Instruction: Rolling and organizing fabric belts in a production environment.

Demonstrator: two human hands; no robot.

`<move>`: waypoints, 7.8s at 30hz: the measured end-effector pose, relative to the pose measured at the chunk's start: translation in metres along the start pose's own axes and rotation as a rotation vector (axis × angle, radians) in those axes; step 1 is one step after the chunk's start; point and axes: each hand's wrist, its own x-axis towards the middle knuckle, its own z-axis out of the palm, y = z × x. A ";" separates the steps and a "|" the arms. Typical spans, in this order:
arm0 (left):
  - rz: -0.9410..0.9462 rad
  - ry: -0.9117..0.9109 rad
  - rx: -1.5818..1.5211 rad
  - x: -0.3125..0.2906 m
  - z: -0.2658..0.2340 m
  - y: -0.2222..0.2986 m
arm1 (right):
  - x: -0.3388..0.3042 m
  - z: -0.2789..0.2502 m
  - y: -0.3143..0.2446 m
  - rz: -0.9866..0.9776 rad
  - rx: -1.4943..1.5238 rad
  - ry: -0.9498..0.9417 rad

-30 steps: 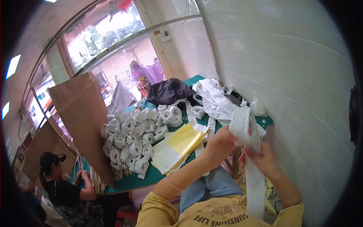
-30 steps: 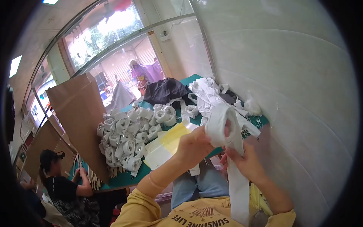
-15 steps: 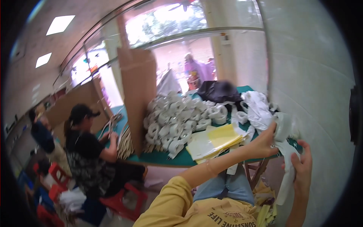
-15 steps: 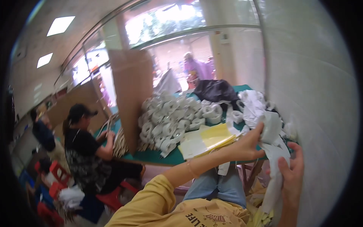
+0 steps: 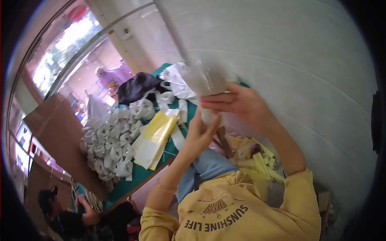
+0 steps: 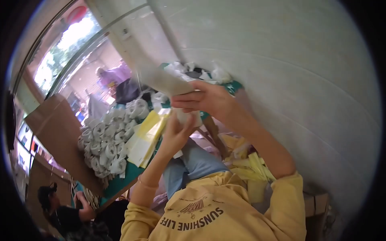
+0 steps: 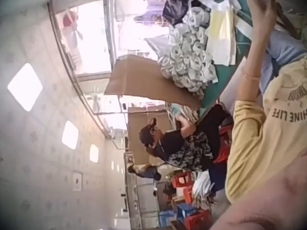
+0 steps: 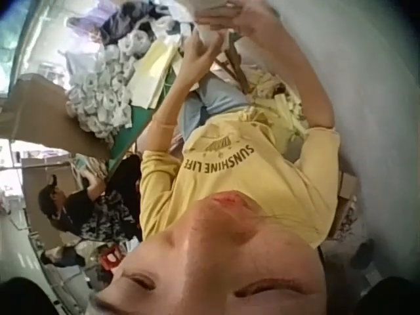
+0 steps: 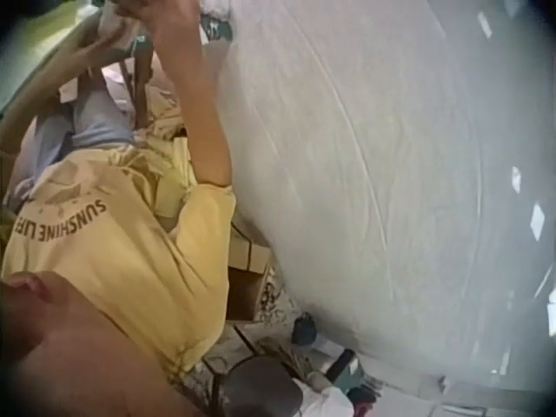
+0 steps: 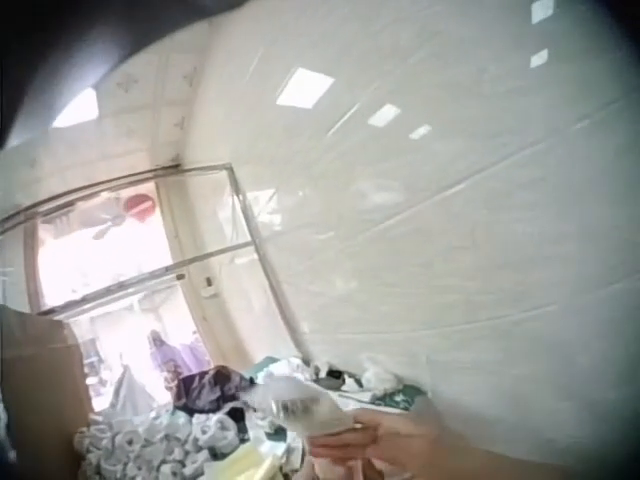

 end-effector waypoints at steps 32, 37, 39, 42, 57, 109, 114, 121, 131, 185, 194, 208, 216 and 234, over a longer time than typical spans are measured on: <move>-0.395 0.431 -0.538 -0.115 -0.057 -0.089 | -0.031 0.064 0.206 0.102 -0.547 0.394; -0.331 0.437 -0.800 -0.107 -0.103 -0.101 | 0.008 0.077 0.238 -0.177 -0.901 0.188; -0.271 0.641 -0.466 -0.102 -0.132 -0.101 | 0.045 0.087 0.254 -0.155 -0.867 0.001; -0.066 1.175 -0.132 -0.071 -0.210 -0.110 | 0.121 0.101 0.294 -0.259 -0.838 0.018; -0.081 1.537 0.429 -0.038 -0.345 -0.224 | 0.207 0.126 0.499 0.991 -0.632 -0.445; -0.294 1.030 -0.119 -0.026 -0.320 -0.215 | 0.228 0.085 0.442 0.613 -0.475 0.095; -0.281 1.021 -0.142 -0.033 -0.323 -0.228 | 0.217 0.108 0.436 0.381 -0.641 -0.181; -0.314 1.009 0.142 -0.032 -0.319 -0.225 | 0.227 0.092 0.424 0.388 -0.648 -0.288; -0.405 0.944 0.085 -0.037 -0.315 -0.221 | 0.237 0.082 0.421 0.350 -0.710 -0.433; -0.070 1.022 -0.378 0.000 -0.192 -0.129 | 0.139 0.076 0.288 -0.301 -0.950 0.144; 0.009 0.979 -0.183 -0.002 -0.183 -0.115 | 0.139 0.079 0.283 -0.139 -0.954 0.289; -0.003 0.932 -0.034 -0.004 -0.193 -0.110 | 0.160 0.047 0.268 0.083 -0.729 -0.078; -0.188 0.632 -0.150 0.007 -0.220 -0.098 | 0.183 0.010 0.276 0.285 -0.506 -0.195; -0.756 -0.123 0.157 0.075 -0.287 -0.065 | 0.264 -0.050 0.287 1.111 -0.011 -0.724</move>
